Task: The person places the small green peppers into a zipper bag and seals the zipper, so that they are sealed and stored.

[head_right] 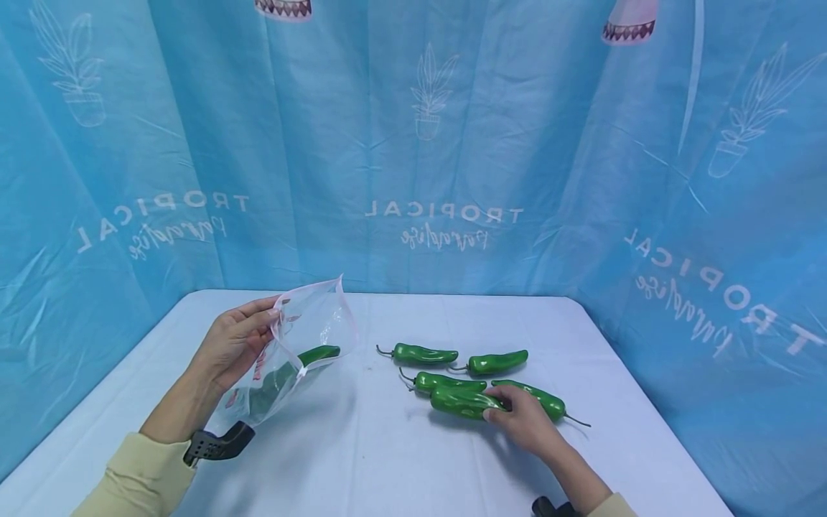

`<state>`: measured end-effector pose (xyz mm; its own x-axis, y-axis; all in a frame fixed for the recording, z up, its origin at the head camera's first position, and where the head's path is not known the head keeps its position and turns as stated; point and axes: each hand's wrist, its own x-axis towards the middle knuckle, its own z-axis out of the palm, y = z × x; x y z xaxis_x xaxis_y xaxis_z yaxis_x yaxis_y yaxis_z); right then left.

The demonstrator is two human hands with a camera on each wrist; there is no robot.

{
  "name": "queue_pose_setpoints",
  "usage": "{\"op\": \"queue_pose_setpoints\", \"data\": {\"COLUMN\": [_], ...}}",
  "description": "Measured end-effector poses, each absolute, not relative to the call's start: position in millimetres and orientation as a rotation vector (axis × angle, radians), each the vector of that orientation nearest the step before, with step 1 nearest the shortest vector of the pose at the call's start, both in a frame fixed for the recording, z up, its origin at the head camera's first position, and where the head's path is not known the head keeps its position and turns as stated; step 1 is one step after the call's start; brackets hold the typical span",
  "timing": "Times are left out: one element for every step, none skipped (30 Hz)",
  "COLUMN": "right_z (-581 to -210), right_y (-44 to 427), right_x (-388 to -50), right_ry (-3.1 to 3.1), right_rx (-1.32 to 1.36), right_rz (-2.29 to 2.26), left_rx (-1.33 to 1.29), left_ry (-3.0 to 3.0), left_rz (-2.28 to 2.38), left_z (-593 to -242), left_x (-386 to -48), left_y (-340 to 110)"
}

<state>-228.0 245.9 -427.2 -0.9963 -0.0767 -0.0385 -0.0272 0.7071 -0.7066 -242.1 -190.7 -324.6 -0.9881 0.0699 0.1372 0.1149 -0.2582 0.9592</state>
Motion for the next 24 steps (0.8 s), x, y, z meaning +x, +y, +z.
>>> {"op": "queue_pose_setpoints", "data": {"right_z": [-426.2, -425.0, -423.7, -422.2, -420.7, -419.3, -417.6, -415.8, -414.2, -412.6, -410.9, -409.4, -407.8, -406.4, -405.0, -403.6, -402.0, -400.5, -398.8, -397.1, -395.2, -393.3, -391.3, -389.3], "right_y": [245.3, 244.7, 244.1, 243.3, 242.4, 241.4, 240.3, 239.1, 238.0, 236.7, 235.4, 234.2, 233.0, 231.7, 230.6, 229.5, 228.4, 227.4, 226.3, 225.1, 224.0, 222.7, 221.5, 220.2], "right_x": [-228.2, -228.4, -228.5, -228.7, -229.0, -229.4, -229.7, -229.9, -230.3, -230.6, -230.7, -230.8, -230.8, -231.0, -231.1, -231.1, -231.2, -231.4, -231.8, -232.4, -232.9, -233.6, -234.4, -235.4], "right_ry": [2.841, 2.841, 2.839, 2.840, 2.844, 2.850, 2.855, 2.856, 2.857, 2.858, 2.858, 2.857, 2.856, 2.854, 2.852, 2.848, 2.844, 2.841, 2.840, 2.840, 2.841, 2.843, 2.847, 2.852], "right_rx": [-0.085, -0.082, -0.084, -0.088, -0.093, -0.098, -0.104, -0.113, -0.122, -0.129, -0.134, -0.140, -0.146, -0.154, -0.160, -0.168, -0.176, -0.187, -0.199, -0.211, -0.223, -0.237, -0.252, -0.267], "right_rz": [-1.175, -1.172, -1.172, -1.168, -1.166, -1.161, -1.161, -1.165, -1.171, -1.177, -1.185, -1.190, -1.197, -1.204, -1.211, -1.222, -1.235, -1.246, -1.256, -1.264, -1.272, -1.277, -1.280, -1.282], "left_rx": [-0.240, -0.243, -0.245, -0.247, -0.248, -0.249, -0.250, -0.249, -0.249, -0.249, -0.247, -0.247, -0.245, -0.245, -0.245, -0.245, -0.245, -0.246, -0.246, -0.248, -0.249, -0.250, -0.250, -0.249], "left_ry": [-1.895, -1.894, -1.893, -1.892, -1.891, -1.891, -1.891, -1.891, -1.893, -1.895, -1.898, -1.900, -1.901, -1.903, -1.904, -1.905, -1.906, -1.906, -1.907, -1.909, -1.910, -1.912, -1.913, -1.913], "left_rz": [-2.458, -2.459, -2.461, -2.463, -2.464, -2.466, -2.467, -2.467, -2.465, -2.463, -2.460, -2.458, -2.458, -2.456, -2.456, -2.456, -2.456, -2.457, -2.457, -2.458, -2.458, -2.458, -2.458, -2.457], "left_z": [-324.6, -324.7, -324.8, -324.9, -325.0, -325.1, -325.2, -325.2, -325.2, -325.2, -325.1, -325.0, -325.0, -324.9, -324.8, -324.8, -324.7, -324.8, -324.9, -324.9, -325.0, -325.1, -325.2, -325.3], "left_x": [-242.2, -242.3, -242.3, -242.4, -242.4, -242.4, -242.4, -242.4, -242.4, -242.4, -242.4, -242.4, -242.4, -242.4, -242.4, -242.5, -242.5, -242.5, -242.5, -242.6, -242.7, -242.7, -242.8, -242.8], "left_y": [-190.7, -190.7, -190.7, -190.6, -190.6, -190.6, -190.6, -190.6, -190.5, -190.5, -190.4, -190.3, -190.3, -190.2, -190.1, -190.1, -190.0, -190.0, -190.0, -190.0, -190.0, -189.9, -189.9, -189.9]}}
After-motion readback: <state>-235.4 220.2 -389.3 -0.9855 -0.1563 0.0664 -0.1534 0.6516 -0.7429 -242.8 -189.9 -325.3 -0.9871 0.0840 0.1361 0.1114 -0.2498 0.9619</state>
